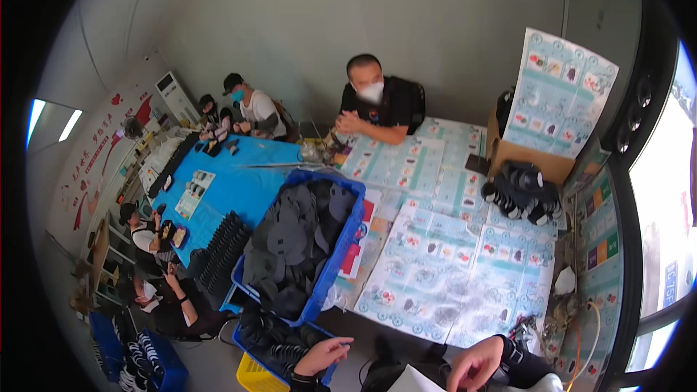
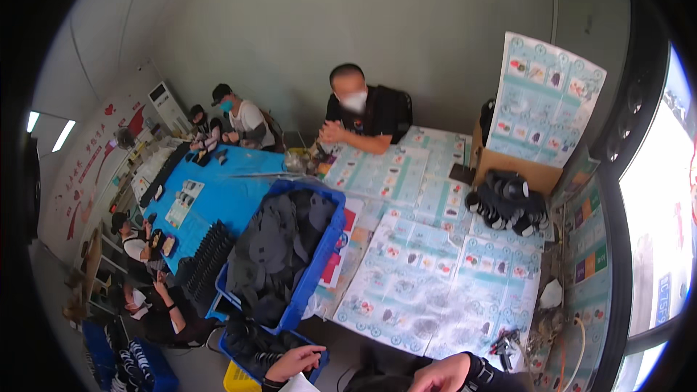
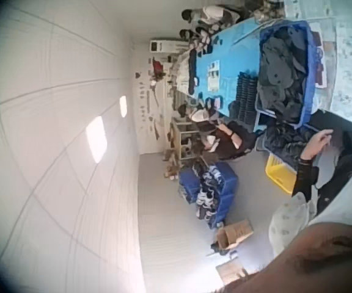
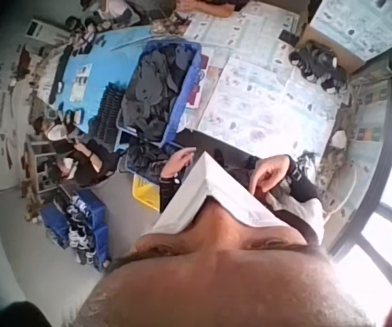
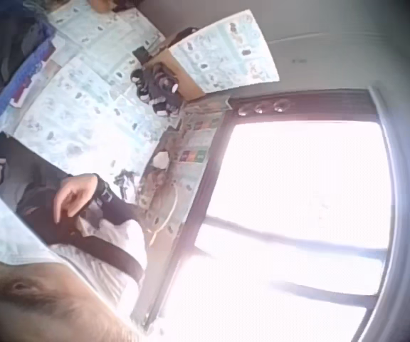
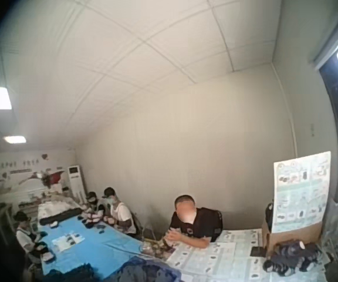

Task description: Pressing and assembling shoe components using a handheld press tool.

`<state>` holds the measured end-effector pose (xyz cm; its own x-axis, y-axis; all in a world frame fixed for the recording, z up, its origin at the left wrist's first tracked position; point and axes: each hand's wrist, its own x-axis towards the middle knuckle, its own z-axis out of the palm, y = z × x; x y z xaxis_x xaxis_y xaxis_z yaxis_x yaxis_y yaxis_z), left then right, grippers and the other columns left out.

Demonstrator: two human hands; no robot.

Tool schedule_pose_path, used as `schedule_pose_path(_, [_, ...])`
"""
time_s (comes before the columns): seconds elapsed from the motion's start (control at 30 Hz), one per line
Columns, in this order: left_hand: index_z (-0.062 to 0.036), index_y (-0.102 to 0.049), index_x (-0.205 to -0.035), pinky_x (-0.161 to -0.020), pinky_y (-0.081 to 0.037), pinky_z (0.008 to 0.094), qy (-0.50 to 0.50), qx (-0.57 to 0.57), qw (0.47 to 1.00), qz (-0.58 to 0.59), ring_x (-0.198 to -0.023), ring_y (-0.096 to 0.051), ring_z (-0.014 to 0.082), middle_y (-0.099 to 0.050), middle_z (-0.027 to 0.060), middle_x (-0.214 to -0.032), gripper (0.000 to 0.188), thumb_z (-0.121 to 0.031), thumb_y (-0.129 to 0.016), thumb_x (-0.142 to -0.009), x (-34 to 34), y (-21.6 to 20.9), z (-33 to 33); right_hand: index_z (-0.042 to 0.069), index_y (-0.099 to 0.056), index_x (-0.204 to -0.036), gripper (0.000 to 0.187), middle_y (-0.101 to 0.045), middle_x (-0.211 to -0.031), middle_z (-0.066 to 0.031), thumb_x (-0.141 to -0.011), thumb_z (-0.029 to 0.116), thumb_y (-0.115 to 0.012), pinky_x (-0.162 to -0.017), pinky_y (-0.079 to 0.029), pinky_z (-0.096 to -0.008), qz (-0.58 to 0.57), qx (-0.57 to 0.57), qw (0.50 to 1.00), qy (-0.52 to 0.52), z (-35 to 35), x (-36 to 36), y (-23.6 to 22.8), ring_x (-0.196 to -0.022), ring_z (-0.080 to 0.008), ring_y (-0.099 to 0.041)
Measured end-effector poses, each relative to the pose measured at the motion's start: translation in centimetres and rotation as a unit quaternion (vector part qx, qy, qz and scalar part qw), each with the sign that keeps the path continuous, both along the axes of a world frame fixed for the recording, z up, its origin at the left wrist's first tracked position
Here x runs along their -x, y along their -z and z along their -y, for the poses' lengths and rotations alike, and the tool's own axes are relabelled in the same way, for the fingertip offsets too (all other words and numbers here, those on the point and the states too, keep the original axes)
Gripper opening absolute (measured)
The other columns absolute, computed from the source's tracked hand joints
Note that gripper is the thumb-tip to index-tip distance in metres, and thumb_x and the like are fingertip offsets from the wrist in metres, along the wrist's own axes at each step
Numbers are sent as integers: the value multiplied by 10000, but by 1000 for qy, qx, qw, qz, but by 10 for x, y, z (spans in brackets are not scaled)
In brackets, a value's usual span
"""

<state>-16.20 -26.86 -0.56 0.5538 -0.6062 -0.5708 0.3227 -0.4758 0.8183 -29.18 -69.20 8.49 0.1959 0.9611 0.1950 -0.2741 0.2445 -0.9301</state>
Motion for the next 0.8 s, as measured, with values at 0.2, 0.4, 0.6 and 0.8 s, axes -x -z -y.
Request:
schedule_pose_path(0.2, [-40, -618, -1352, -620, -468, 232, 6, 35, 994, 102, -679, -568, 67, -666, 12, -834, 371, -242, -611, -1040, -13, 7, 27, -38, -583, -1108, 234, -412, -617, -12, -903, 32, -493, -479, -266, -263, -376, -25, 662, 648, 19, 48, 75, -490, -107, -322])
schedule_pose_path(0.4, [-56, -627, -1331, -614, -451, 227, 62, 24, 992, 109, -688, -585, 76, -665, 11, -808, 375, -283, -625, -1033, -46, 5, 46, -2, -622, -1021, 166, -453, -633, -21, -922, 80, -516, -447, -296, -263, -419, 1, 559, 715, -10, 101, 138, -493, -124, -391])
schedule_pose_path(0.6, [-65, -663, -1121, -547, -432, 222, -3, 82, 985, 148, -604, -537, 58, -648, -23, -781, 253, -289, -650, -1004, -147, 50, 74, 31, -615, -1014, 159, -425, -644, 0, -930, 127, -521, -450, -290, -269, -395, 23, 528, 752, -38, 111, 133, -491, -119, -363])
schedule_pose_path(0.8, [-35, -708, -1069, -737, -577, 389, -75, -83, 924, 367, -773, -724, 289, -743, 164, -925, 299, -305, -685, -941, -272, 69, 119, 16, -594, -1026, 144, -437, -622, -9, -925, 82, -515, -448, -292, -267, -406, -14, 516, 754, -36, 107, 130, -488, -116, -376])
